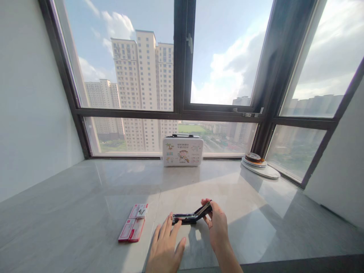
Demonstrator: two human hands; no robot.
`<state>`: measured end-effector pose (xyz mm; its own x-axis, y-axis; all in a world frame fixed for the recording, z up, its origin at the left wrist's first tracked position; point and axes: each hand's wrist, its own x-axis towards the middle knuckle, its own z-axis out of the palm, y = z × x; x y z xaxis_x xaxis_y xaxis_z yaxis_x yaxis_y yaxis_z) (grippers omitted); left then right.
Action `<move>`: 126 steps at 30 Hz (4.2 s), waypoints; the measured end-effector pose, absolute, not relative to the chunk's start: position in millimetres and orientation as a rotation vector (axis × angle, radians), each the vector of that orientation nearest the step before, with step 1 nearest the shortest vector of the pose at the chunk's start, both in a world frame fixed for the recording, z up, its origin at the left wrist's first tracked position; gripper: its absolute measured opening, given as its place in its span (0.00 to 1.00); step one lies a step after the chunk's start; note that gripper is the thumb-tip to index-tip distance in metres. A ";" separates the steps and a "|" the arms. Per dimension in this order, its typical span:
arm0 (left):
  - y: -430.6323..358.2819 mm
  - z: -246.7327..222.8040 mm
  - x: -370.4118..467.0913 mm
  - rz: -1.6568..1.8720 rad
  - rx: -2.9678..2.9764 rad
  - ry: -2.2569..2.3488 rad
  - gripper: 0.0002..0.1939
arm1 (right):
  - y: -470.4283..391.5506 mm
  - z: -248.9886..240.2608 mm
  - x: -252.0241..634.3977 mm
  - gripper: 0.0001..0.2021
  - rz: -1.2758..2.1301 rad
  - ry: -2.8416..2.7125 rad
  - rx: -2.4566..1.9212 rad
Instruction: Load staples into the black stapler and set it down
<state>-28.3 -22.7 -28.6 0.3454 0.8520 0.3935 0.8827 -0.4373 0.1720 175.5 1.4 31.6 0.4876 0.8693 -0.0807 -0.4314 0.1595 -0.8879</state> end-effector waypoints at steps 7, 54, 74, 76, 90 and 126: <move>-29.0 -13.5 -45.7 -1.014 -2.200 -1.637 0.30 | -39.1 -3.9 215.4 0.30 1.124 -0.304 -0.959; -28.8 21.9 -37.0 -1.256 -3.034 -1.811 0.25 | -40.7 49.2 210.4 0.09 0.571 -2.059 -1.502; 2.1 21.4 -38.9 -1.114 -2.592 -2.102 0.19 | -47.3 41.4 196.9 0.11 0.611 -2.024 -1.580; 9.2 25.0 -41.5 -1.040 -2.632 -2.045 0.17 | -41.7 41.1 190.6 0.08 0.614 -2.021 -1.597; -0.2 33.9 -36.5 -0.817 -2.783 -2.146 0.11 | 1.3 44.8 163.1 0.08 0.532 -1.998 -1.524; -2.6 20.0 -35.9 -0.942 -2.684 -2.139 0.10 | 10.6 65.3 170.4 0.13 0.556 -2.101 -1.540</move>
<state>-35.9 -2.6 20.0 0.1748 0.9748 0.1384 0.7602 -0.2229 0.6103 170.4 10.6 65.3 -0.2568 0.9569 0.1353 0.7649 0.2868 -0.5767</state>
